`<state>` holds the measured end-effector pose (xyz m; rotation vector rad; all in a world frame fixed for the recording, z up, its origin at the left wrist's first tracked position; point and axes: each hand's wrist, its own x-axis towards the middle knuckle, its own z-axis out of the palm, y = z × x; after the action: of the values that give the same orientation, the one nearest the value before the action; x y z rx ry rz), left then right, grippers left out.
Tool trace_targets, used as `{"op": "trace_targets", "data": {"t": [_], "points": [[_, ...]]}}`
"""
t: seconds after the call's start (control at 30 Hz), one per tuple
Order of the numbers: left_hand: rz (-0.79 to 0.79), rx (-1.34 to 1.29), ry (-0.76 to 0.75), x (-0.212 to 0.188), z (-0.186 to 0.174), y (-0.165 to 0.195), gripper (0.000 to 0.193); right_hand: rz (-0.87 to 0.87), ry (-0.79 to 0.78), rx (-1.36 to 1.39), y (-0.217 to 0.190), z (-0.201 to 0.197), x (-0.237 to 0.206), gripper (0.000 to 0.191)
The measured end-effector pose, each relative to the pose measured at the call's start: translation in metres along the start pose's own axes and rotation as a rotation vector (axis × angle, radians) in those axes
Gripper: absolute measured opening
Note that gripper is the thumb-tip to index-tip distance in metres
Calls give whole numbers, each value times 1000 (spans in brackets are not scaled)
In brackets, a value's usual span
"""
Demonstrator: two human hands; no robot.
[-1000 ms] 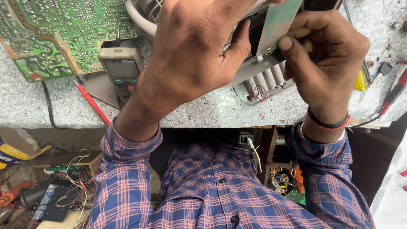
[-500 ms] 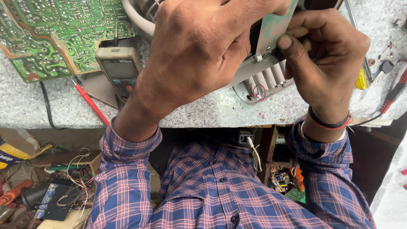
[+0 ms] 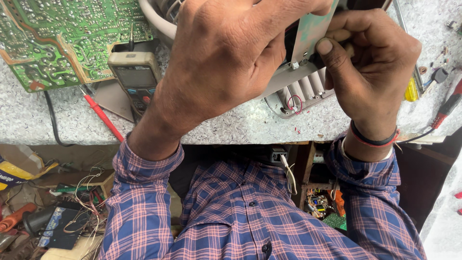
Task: The person solders a wire on a green circuit board using a soldering iron, then positions the board inside the housing of a rechargeable fan and drives screws with a red-handled screwdriver to fasten the board to the fan base, working over a cluttered repair bench with a multimeter nearby.
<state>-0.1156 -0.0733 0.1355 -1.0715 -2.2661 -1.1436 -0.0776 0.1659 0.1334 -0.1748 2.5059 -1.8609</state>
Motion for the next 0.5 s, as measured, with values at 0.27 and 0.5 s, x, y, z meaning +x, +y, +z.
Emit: {"op": "trace_targets", "data": {"t": [0.27, 0.5], "points": [[16, 0, 8, 0, 1, -2, 41, -19, 0, -19, -2, 1, 1, 11], [28, 3, -3, 1, 1, -4, 42, -19, 11, 7, -2, 2, 1, 13]]}}
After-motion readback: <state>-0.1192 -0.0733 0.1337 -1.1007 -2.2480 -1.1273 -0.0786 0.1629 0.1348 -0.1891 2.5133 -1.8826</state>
